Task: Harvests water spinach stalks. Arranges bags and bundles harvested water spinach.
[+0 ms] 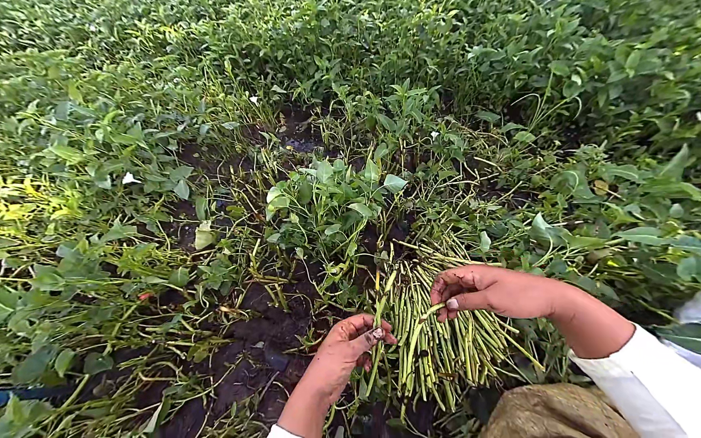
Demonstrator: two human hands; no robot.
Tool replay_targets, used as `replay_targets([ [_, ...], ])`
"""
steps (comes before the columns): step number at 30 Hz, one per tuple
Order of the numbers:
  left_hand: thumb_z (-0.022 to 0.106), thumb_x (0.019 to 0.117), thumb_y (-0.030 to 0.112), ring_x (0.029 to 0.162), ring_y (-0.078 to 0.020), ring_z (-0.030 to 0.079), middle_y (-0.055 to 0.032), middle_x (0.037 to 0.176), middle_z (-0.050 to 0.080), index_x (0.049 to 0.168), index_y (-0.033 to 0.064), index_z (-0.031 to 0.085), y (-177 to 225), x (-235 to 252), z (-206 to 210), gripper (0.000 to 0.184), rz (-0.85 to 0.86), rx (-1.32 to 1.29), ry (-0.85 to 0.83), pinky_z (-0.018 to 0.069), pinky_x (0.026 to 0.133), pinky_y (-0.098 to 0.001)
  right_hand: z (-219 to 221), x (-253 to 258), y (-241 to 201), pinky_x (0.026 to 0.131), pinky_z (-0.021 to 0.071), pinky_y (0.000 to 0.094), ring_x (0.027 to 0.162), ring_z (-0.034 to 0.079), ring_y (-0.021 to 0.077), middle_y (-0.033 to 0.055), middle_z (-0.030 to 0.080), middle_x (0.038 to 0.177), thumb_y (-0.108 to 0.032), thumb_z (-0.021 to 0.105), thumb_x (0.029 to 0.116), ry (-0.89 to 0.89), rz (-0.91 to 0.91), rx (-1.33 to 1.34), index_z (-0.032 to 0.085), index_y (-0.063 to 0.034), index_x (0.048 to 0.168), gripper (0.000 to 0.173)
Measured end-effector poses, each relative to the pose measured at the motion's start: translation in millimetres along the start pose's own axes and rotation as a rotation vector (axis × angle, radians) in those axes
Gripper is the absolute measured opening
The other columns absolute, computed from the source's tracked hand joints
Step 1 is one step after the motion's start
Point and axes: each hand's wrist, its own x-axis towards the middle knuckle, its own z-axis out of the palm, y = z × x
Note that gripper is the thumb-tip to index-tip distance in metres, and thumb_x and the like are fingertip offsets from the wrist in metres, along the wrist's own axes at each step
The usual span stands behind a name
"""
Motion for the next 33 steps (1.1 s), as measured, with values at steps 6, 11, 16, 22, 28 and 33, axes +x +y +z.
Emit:
replay_targets([
  [6, 0.053, 0.1038, 0.012, 0.08, -0.0101, 0.07, -0.0062, 0.099, 0.074, 0.112, 0.0062, 0.069, 1.7, -4.7, 10.6, 0.019, -0.039, -0.089, -0.107, 0.0551, 0.062, -0.0222, 6.9, 12.3, 5.4, 0.093, 0.0576, 0.0306, 0.099, 0.071, 0.0138, 0.0053, 0.072, 0.107, 0.001, 0.048, 0.1046, -0.031, 0.006, 0.029, 0.063, -0.003, 0.118, 0.02],
  [11, 0.053, 0.1039, 0.012, 0.081, -0.0096, 0.071, -0.0077, 0.101, 0.075, 0.112, 0.0064, 0.068, 3.4, -7.9, 17.5, 0.018, -0.066, -0.177, -0.143, 0.0552, 0.061, -0.0206, 8.6, 16.0, 7.0, 0.089, 0.0573, 0.0293, 0.096, 0.07, 0.0134, 0.0055, 0.073, 0.106, 0.001, 0.049, 0.1039, -0.014, 0.012, 0.022, 0.063, -0.0038, 0.119, 0.021],
  [16, 0.052, 0.1036, 0.01, 0.082, -0.0106, 0.072, -0.0077, 0.103, 0.075, 0.112, 0.0056, 0.068, 2.1, -8.9, 18.7, 0.018, -0.089, -0.252, -0.15, 0.0574, 0.064, -0.0221, 12.1, 15.5, -0.5, 0.087, 0.0582, 0.0288, 0.096, 0.071, 0.0137, 0.0055, 0.074, 0.103, 0.001, 0.05, 0.105, 0.011, 0.062, 0.004, 0.063, -0.0039, 0.119, 0.02],
  [22, 0.053, 0.1031, 0.01, 0.083, -0.0118, 0.071, -0.0084, 0.101, 0.074, 0.112, 0.0052, 0.068, -0.9, -7.5, 18.9, 0.018, -0.104, -0.309, -0.156, 0.0581, 0.067, -0.0231, 14.0, 16.6, 0.2, 0.085, 0.0578, 0.0291, 0.095, 0.071, 0.0135, 0.0054, 0.074, 0.104, -0.001, 0.051, 0.1053, 0.006, 0.086, -0.045, 0.063, -0.005, 0.12, 0.019],
  [28, 0.054, 0.1041, 0.006, 0.076, -0.015, 0.068, -0.0102, 0.093, 0.072, 0.108, 0.0002, 0.068, -1.9, -2.8, 7.7, 0.016, 0.04, -0.032, 0.343, 0.0537, 0.059, -0.0246, 4.2, 7.1, 4.6, 0.09, 0.0575, 0.0281, 0.095, 0.071, 0.0094, 0.0036, 0.074, 0.106, -0.008, 0.059, 0.1037, -0.008, 0.109, -0.19, 0.068, -0.0027, 0.118, 0.018],
  [33, 0.056, 0.1025, 0.001, 0.072, -0.0152, 0.068, -0.0108, 0.091, 0.072, 0.106, -0.0018, 0.066, -2.9, 2.6, 3.0, 0.011, 0.198, 0.082, 0.636, 0.0533, 0.053, -0.0228, 34.2, 22.7, 26.9, 0.076, 0.058, 0.0295, 0.085, 0.072, 0.0127, 0.0061, 0.075, 0.099, -0.009, 0.06, 0.104, 0.374, 0.093, 0.092, 0.061, -0.0041, 0.119, 0.016],
])
